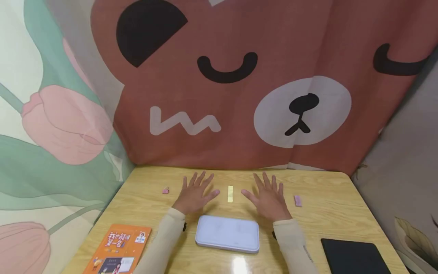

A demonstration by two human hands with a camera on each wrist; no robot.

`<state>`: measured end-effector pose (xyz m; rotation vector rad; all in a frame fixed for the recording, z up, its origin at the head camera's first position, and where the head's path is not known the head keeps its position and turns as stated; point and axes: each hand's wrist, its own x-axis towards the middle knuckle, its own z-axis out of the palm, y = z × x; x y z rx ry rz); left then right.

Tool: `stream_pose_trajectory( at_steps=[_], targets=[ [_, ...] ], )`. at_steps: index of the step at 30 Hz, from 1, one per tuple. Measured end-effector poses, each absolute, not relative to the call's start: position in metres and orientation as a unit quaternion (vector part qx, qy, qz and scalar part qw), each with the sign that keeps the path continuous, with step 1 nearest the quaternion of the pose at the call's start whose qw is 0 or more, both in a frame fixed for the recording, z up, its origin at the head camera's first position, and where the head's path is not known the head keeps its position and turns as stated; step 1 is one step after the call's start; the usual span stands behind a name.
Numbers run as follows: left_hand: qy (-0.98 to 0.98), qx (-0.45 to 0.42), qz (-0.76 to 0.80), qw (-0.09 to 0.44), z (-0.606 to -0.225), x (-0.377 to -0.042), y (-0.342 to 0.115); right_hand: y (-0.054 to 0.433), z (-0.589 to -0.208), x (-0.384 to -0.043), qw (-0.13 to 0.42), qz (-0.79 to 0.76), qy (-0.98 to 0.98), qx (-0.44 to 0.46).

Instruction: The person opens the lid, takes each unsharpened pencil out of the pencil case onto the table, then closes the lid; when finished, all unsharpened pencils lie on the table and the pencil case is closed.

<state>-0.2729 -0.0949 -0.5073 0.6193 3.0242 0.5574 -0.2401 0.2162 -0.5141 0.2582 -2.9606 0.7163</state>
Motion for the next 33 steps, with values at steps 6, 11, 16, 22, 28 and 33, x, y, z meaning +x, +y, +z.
stream_pose_trajectory(
  at_steps=[6, 11, 16, 22, 28, 33],
  targets=[
    [0.959, 0.231, 0.155, 0.043, -0.505, -0.250, -0.072, 0.192, -0.517, -0.225, 0.004, 0.245, -0.961, 0.128],
    [0.950, 0.263, 0.153, 0.066, -0.502, -0.231, -0.063, 0.182, -0.518, -0.203, -0.020, 0.248, -0.954, 0.167],
    [0.941, 0.294, 0.146, 0.082, -0.501, -0.209, -0.064, 0.176, -0.522, -0.178, -0.040, 0.238, -0.949, 0.202],
    [0.938, 0.314, 0.125, 0.074, -0.506, -0.184, -0.071, 0.170, -0.532, -0.155, -0.035, 0.224, -0.946, 0.230],
    [0.941, 0.314, 0.112, 0.063, -0.511, -0.165, -0.077, 0.164, -0.537, -0.143, -0.018, 0.206, -0.948, 0.242],
    [0.942, 0.315, 0.103, 0.047, -0.515, -0.157, -0.080, 0.161, -0.539, -0.139, 0.004, 0.194, -0.950, 0.246]
  ],
)
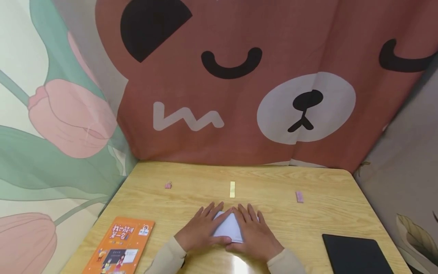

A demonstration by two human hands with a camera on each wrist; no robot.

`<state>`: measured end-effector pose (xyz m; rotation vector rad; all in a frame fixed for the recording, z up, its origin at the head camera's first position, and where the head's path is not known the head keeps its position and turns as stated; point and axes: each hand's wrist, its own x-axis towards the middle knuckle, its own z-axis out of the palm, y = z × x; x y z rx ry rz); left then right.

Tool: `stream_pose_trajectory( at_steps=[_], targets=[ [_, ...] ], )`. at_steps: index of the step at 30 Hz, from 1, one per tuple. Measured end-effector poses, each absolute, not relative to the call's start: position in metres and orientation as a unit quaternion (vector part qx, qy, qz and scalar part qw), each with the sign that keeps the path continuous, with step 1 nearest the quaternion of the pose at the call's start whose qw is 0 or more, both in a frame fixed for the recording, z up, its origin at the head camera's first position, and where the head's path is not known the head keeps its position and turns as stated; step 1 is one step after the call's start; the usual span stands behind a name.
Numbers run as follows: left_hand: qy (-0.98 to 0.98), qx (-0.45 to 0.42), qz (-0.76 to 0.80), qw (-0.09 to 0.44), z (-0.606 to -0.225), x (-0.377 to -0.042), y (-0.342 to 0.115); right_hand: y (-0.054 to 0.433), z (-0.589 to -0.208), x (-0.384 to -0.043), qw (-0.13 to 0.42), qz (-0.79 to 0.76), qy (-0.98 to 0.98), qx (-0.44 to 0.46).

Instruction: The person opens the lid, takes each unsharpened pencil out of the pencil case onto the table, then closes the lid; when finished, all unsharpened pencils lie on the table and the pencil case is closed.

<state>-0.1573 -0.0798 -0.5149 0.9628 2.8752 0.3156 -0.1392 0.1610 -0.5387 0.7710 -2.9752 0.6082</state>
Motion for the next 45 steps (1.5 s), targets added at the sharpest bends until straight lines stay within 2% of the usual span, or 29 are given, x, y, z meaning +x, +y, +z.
stream_pose_trajectory(
  at_steps=[7, 12, 17, 23, 30, 45],
  targets=[
    [0.938, 0.328, 0.101, 0.043, -0.516, -0.155, -0.084, 0.167, -0.541, -0.142, 0.028, 0.168, -0.944, 0.283],
    [0.932, 0.349, 0.094, 0.003, -0.516, -0.157, -0.084, 0.169, -0.537, -0.144, 0.058, 0.157, -0.937, 0.305],
    [0.924, 0.369, 0.089, -0.043, -0.515, -0.161, -0.082, 0.171, -0.536, -0.147, 0.051, 0.156, -0.938, 0.305],
    [0.918, 0.388, 0.042, -0.066, -0.510, -0.169, -0.080, 0.171, -0.533, -0.150, 0.030, 0.152, -0.942, 0.297],
    [0.907, 0.415, 0.006, -0.070, -0.501, -0.176, -0.076, 0.170, -0.529, -0.152, 0.008, 0.167, -0.943, 0.286],
    [0.910, 0.410, -0.035, -0.041, -0.492, -0.179, -0.069, 0.166, -0.525, -0.151, 0.009, 0.178, -0.943, 0.281]
  ],
)
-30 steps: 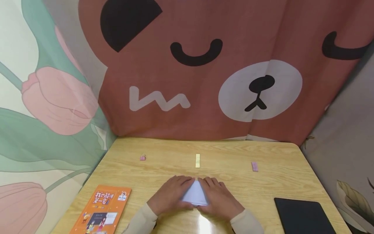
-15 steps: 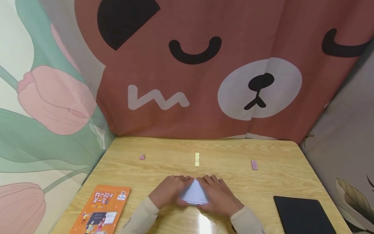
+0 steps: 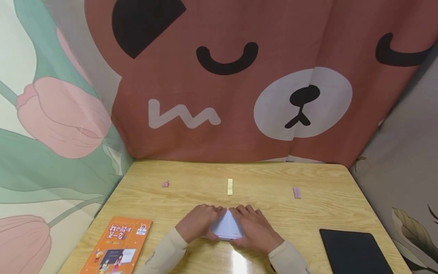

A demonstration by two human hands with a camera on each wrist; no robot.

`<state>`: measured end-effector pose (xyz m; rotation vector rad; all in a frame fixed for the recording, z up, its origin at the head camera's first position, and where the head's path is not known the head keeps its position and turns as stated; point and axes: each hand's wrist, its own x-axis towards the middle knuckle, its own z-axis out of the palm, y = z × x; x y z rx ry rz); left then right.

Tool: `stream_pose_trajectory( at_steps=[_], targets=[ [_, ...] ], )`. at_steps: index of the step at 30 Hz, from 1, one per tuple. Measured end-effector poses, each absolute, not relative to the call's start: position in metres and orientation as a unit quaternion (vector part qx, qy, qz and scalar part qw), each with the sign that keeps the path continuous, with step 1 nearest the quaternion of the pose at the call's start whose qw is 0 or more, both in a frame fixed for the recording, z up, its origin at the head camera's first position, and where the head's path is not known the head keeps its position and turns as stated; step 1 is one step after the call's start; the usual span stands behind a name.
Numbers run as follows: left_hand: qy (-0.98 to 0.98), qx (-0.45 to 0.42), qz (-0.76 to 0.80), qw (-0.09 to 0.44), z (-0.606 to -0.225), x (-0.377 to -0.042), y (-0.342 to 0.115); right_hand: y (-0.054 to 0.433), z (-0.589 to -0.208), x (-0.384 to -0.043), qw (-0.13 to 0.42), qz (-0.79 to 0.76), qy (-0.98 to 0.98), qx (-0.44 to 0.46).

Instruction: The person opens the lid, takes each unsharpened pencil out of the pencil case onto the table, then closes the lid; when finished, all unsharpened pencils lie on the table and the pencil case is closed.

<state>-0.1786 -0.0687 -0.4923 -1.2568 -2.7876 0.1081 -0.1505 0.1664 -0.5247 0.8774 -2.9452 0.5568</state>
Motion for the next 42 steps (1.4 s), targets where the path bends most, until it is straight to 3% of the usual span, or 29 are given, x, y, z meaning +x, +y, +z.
stream_pose_trajectory(
  at_steps=[11, 22, 27, 30, 38, 42],
  targets=[
    [-0.904, -0.423, 0.044, 0.041, -0.488, -0.183, -0.072, 0.166, -0.527, -0.152, 0.006, 0.171, -0.945, 0.280],
    [-0.893, -0.437, -0.103, -0.048, -0.475, -0.194, -0.089, 0.172, -0.517, -0.156, -0.052, 0.222, -0.934, 0.277],
    [-0.891, -0.416, -0.169, -0.069, -0.467, -0.201, -0.097, 0.183, -0.494, -0.165, -0.049, 0.247, -0.920, 0.302],
    [-0.891, -0.412, -0.185, -0.049, -0.464, -0.200, -0.101, 0.189, -0.482, -0.173, -0.044, 0.250, -0.912, 0.323],
    [-0.898, -0.388, -0.192, 0.083, -0.468, -0.184, -0.124, 0.195, -0.479, -0.198, -0.067, 0.282, -0.904, 0.314],
    [-0.912, -0.363, -0.163, 0.101, -0.478, -0.175, -0.134, 0.195, -0.481, -0.206, -0.061, 0.271, -0.911, 0.306]
  ],
)
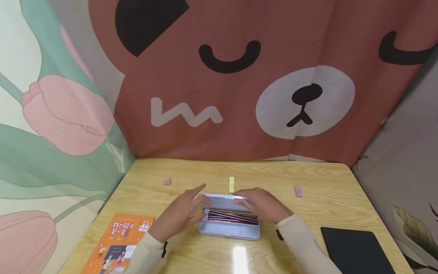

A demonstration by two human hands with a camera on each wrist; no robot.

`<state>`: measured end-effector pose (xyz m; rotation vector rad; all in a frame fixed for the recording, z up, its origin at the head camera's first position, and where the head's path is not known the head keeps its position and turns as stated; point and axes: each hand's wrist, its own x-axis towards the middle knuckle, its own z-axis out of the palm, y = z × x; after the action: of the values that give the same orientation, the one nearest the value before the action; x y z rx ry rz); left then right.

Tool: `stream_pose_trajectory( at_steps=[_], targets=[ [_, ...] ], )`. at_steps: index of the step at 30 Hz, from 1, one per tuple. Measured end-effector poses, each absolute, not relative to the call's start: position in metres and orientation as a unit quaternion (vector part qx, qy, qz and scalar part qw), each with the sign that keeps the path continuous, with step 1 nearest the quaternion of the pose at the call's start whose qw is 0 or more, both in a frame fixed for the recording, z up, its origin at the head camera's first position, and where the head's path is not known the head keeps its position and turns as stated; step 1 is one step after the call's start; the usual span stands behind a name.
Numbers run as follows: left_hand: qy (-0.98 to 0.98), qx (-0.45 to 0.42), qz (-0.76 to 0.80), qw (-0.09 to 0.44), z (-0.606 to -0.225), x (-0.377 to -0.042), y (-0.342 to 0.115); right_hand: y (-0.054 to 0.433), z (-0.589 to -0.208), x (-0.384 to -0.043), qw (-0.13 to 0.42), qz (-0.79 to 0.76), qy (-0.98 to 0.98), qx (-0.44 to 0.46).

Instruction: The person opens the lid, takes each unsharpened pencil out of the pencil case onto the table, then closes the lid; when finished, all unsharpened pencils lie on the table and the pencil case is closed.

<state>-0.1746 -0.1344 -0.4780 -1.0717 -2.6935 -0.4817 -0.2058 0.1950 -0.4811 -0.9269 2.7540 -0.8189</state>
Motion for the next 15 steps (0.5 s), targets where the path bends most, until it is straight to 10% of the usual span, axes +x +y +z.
stream_pose_trajectory(
  at_steps=[9, 15],
  targets=[
    [-0.937, -0.312, -0.156, 0.015, -0.496, -0.173, -0.134, 0.189, -0.480, -0.208, 0.004, -0.237, 0.926, -0.294],
    [-0.941, -0.299, -0.159, -0.012, -0.497, -0.180, -0.131, 0.177, -0.475, -0.203, -0.179, -0.223, 0.913, -0.290]
  ],
)
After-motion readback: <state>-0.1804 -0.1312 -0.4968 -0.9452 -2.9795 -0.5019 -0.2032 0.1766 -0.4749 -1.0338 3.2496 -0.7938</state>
